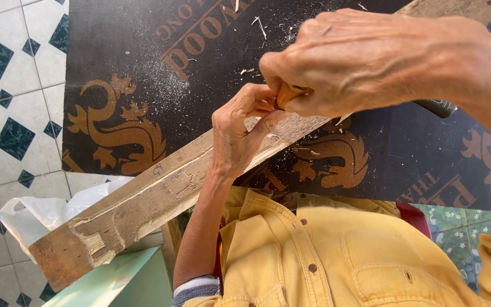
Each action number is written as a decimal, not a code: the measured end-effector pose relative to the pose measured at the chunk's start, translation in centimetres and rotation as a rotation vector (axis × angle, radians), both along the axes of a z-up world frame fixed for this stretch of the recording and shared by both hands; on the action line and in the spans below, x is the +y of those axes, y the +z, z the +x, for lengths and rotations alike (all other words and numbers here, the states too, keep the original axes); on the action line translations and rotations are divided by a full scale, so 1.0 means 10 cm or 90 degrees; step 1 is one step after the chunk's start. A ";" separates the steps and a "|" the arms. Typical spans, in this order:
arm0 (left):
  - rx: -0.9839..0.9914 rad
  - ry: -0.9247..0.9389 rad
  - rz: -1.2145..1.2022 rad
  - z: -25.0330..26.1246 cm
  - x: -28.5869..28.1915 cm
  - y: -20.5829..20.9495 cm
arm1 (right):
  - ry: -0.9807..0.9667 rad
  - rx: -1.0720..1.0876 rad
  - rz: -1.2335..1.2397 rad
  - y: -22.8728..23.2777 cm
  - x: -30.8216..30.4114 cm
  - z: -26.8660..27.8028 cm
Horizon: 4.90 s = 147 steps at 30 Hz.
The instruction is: A person uses a hammer and chisel to carve a rectangular groove into a long wooden plank on a workshop table.
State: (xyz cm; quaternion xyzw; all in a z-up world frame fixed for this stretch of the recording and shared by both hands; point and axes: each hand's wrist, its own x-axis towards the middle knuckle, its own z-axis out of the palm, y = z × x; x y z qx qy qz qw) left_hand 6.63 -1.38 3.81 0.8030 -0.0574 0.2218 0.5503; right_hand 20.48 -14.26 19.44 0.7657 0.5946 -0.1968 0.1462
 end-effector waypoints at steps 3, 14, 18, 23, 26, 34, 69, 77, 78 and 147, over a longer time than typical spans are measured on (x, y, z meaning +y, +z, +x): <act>0.003 -0.010 0.047 0.02 -0.04 0.00 | -0.018 0.045 0.001 -0.01 0.00 -0.07; -0.051 -0.040 0.130 -0.01 -0.12 0.10 | 0.039 0.006 0.227 -0.02 -0.52 -0.41; -0.022 -0.079 0.074 -0.02 -0.12 0.25 | 0.021 0.051 0.182 -0.05 -0.49 -0.25; 0.004 -0.077 0.037 0.04 -0.10 0.23 | 0.015 0.005 0.132 -0.08 -0.41 -0.19; 0.030 -0.081 0.032 0.04 -0.08 0.19 | 0.023 0.000 0.128 -0.13 -0.38 -0.17; 0.033 -0.086 0.034 0.05 -0.06 0.14 | 0.037 0.000 0.124 -0.20 -0.39 -0.10; 0.012 -0.080 -0.002 0.09 -0.06 0.16 | 0.031 -0.076 0.073 -0.18 -0.27 -0.06; 0.016 -0.068 0.014 0.09 -0.04 0.17 | 0.043 -0.089 0.069 -0.14 -0.24 -0.06; 0.017 -0.068 0.014 0.09 -0.04 0.16 | 0.043 -0.088 0.069 -0.15 -0.24 -0.06; -0.021 0.085 0.060 -0.38 -0.05 -0.18 | -0.327 -0.177 0.416 -2.21 -1.55 0.66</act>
